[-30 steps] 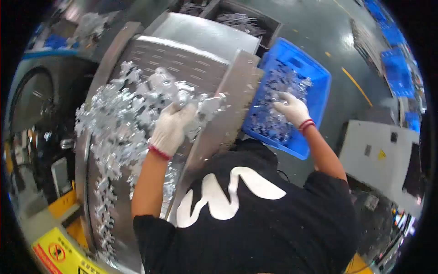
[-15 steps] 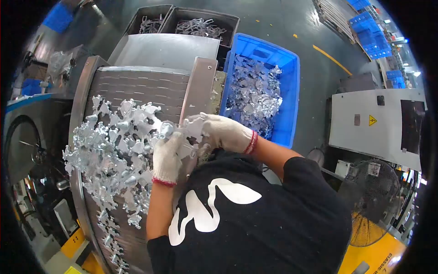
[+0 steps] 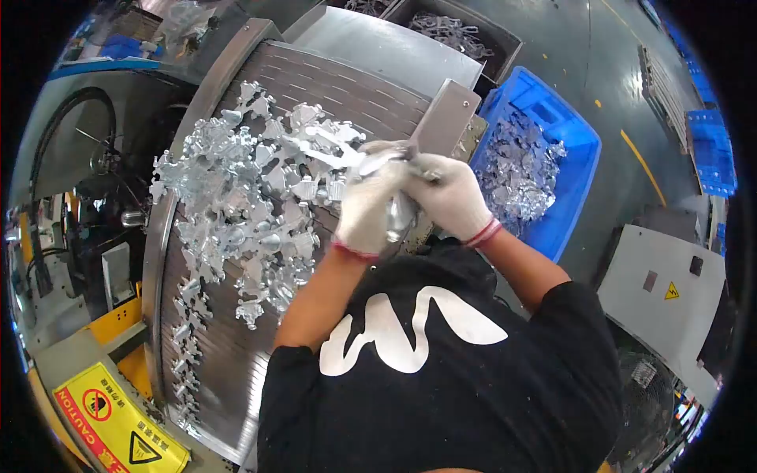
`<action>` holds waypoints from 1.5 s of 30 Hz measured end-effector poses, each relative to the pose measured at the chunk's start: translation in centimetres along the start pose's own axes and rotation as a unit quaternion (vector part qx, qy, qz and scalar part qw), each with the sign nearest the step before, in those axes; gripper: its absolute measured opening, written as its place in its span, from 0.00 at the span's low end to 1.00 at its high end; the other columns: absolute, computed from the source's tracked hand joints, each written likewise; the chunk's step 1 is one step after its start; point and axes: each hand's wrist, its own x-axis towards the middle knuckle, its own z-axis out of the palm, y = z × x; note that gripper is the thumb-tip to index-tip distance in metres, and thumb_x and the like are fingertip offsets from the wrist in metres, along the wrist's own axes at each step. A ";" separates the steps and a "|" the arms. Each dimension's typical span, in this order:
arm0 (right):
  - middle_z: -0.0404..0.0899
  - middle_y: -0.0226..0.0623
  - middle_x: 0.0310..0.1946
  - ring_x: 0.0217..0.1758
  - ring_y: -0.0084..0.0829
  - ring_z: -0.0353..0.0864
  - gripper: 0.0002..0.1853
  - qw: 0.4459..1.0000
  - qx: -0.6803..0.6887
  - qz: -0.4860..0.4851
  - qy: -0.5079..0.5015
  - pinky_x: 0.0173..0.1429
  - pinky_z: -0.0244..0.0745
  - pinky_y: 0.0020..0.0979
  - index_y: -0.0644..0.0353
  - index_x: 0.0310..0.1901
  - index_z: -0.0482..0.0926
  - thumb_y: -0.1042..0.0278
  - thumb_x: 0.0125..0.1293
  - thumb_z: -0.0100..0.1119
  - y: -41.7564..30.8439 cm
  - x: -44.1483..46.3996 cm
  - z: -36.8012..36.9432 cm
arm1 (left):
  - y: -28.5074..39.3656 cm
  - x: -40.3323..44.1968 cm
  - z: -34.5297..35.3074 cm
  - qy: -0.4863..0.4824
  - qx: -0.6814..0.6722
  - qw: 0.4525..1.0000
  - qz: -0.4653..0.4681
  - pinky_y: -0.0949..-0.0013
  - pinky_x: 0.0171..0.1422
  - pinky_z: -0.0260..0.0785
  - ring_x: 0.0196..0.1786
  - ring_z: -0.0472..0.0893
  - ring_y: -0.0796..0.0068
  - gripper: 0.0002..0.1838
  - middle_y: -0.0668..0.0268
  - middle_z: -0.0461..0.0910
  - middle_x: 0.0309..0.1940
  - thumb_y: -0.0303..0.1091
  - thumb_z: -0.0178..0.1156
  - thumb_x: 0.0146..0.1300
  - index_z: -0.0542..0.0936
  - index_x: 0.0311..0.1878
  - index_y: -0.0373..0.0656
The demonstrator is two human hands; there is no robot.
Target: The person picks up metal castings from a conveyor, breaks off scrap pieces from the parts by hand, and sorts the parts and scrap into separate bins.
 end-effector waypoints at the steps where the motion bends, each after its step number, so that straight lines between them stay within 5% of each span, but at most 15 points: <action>1: 0.92 0.44 0.42 0.44 0.26 0.91 0.14 0.968 -0.234 -0.095 0.003 0.51 0.84 0.34 0.66 0.53 0.88 0.68 0.71 0.72 0.5 0.0 -0.4 | 0.9 -0.4 2.1 0.035 0.013 0.999 -0.003 0.66 0.68 0.77 0.61 0.84 0.72 0.21 0.61 0.86 0.56 0.30 0.54 0.76 0.80 0.67 0.32; 7: 0.91 0.37 0.46 0.42 0.24 0.91 0.22 0.961 0.063 0.157 0.220 0.42 0.86 0.27 0.66 0.69 0.80 0.68 0.79 0.67 6.3 -4.3 -7.3 | 0.2 -1.1 -1.5 0.030 -0.213 0.976 -0.018 0.61 0.69 0.80 0.64 0.84 0.64 0.25 0.57 0.81 0.65 0.39 0.59 0.82 0.72 0.74 0.36; 10: 0.82 0.60 0.66 0.67 0.52 0.85 0.34 0.784 -0.590 0.187 0.045 0.69 0.81 0.45 0.65 0.69 0.80 0.45 0.73 0.69 9.8 -6.0 -12.7 | -0.3 -0.4 -2.3 0.031 -0.175 0.983 0.036 0.63 0.66 0.82 0.64 0.83 0.67 0.25 0.56 0.80 0.68 0.39 0.54 0.86 0.68 0.78 0.39; 12: 0.80 0.59 0.68 0.69 0.63 0.80 0.34 0.812 -0.571 0.117 0.035 0.71 0.77 0.58 0.59 0.69 0.81 0.40 0.72 0.65 10.0 -6.3 -12.8 | -0.1 -0.2 -1.4 0.041 -0.145 0.988 0.038 0.67 0.66 0.79 0.63 0.82 0.72 0.24 0.58 0.80 0.68 0.37 0.55 0.86 0.69 0.79 0.40; 15: 0.80 0.47 0.71 0.72 0.50 0.81 0.32 0.965 0.069 0.252 -0.014 0.73 0.78 0.49 0.63 0.74 0.75 0.43 0.83 0.56 6.8 -4.3 -8.0 | -0.7 0.3 -0.6 0.031 -0.076 0.993 0.080 0.67 0.69 0.76 0.65 0.80 0.75 0.27 0.60 0.80 0.68 0.36 0.60 0.83 0.69 0.80 0.40; 17: 0.81 0.40 0.69 0.66 0.43 0.85 0.27 0.824 0.499 0.258 -0.077 0.66 0.83 0.45 0.59 0.75 0.74 0.48 0.88 0.50 6.7 -3.4 -1.8 | -2.1 1.5 0.4 0.037 -0.052 0.994 0.084 0.66 0.72 0.74 0.68 0.79 0.72 0.32 0.61 0.81 0.68 0.34 0.64 0.77 0.69 0.80 0.37; 20: 0.84 0.36 0.64 0.57 0.38 0.87 0.23 0.965 0.236 0.097 -0.059 0.57 0.84 0.36 0.59 0.74 0.74 0.58 0.86 0.53 5.3 -2.1 2.3 | 1.4 0.2 1.3 0.072 0.182 0.980 0.023 0.62 0.70 0.76 0.61 0.86 0.63 0.33 0.53 0.87 0.59 0.47 0.63 0.71 0.77 0.74 0.39; 21: 0.84 0.26 0.47 0.45 0.21 0.82 0.15 0.942 0.303 0.147 -0.001 0.48 0.80 0.23 0.63 0.60 0.83 0.64 0.80 0.62 -0.1 -1.8 2.4 | 5.1 -0.5 0.9 0.023 0.374 0.918 -0.130 0.59 0.70 0.76 0.60 0.88 0.54 0.34 0.48 0.88 0.55 0.59 0.58 0.71 0.82 0.70 0.45; 24: 0.87 0.29 0.43 0.45 0.21 0.86 0.12 0.947 0.279 0.161 0.006 0.51 0.81 0.25 0.67 0.52 0.88 0.67 0.79 0.62 -0.6 -0.1 0.9 | 6.4 -6.2 -1.1 -0.029 0.535 0.830 -0.156 0.53 0.72 0.75 0.64 0.86 0.48 0.33 0.47 0.88 0.55 0.64 0.57 0.70 0.86 0.64 0.48; 27: 0.92 0.38 0.43 0.47 0.31 0.92 0.14 0.980 0.095 0.127 -0.118 0.47 0.88 0.34 0.67 0.53 0.89 0.68 0.76 0.61 -1.6 0.8 -0.9 | 7.8 -9.5 -2.8 0.180 0.719 0.608 0.286 0.52 0.74 0.74 0.61 0.85 0.44 0.35 0.49 0.84 0.58 0.48 0.72 0.61 0.79 0.71 0.48; 29: 0.92 0.35 0.45 0.46 0.22 0.88 0.16 0.959 0.073 0.090 -0.259 0.52 0.84 0.29 0.68 0.57 0.89 0.72 0.71 0.64 -4.4 1.0 -0.5 | 9.1 -8.3 -4.7 0.103 0.733 0.587 0.329 0.47 0.72 0.73 0.64 0.81 0.51 0.38 0.52 0.80 0.60 0.40 0.76 0.56 0.77 0.71 0.47; 32: 0.92 0.31 0.41 0.42 0.20 0.87 0.14 0.952 0.034 0.079 -0.293 0.50 0.83 0.27 0.68 0.54 0.90 0.73 0.70 0.67 -4.4 1.1 1.0 | 8.8 -6.7 -6.6 -0.108 0.641 0.754 0.093 0.50 0.49 0.82 0.43 0.90 0.47 0.14 0.52 0.89 0.40 0.38 0.61 0.70 0.87 0.55 0.50; 38: 0.88 0.35 0.43 0.39 0.29 0.87 0.15 0.915 0.240 0.299 -0.127 0.41 0.83 0.34 0.64 0.55 0.86 0.63 0.77 0.59 -2.5 0.4 2.4 | 5.1 -3.4 -4.8 -0.003 0.807 0.581 0.110 0.45 0.45 0.83 0.41 0.92 0.46 0.12 0.50 0.90 0.35 0.40 0.58 0.65 0.90 0.37 0.48; 42: 0.86 0.38 0.45 0.43 0.34 0.89 0.23 0.926 0.267 0.263 0.040 0.40 0.85 0.39 0.60 0.67 0.78 0.52 0.83 0.57 2.5 -0.7 -2.4 | 5.2 -0.6 -4.0 0.051 0.649 0.759 0.030 0.48 0.51 0.83 0.44 0.92 0.49 0.15 0.47 0.89 0.34 0.45 0.59 0.68 0.91 0.38 0.50; 45: 0.88 0.51 0.60 0.59 0.60 0.89 0.39 0.895 -0.406 0.166 0.086 0.67 0.84 0.51 0.63 0.75 0.73 0.49 0.69 0.71 7.6 -3.5 -9.7 | 5.6 1.8 -5.8 0.037 0.154 0.984 -0.083 0.70 0.40 0.78 0.38 0.84 0.78 0.14 0.68 0.87 0.37 0.38 0.66 0.73 0.86 0.54 0.39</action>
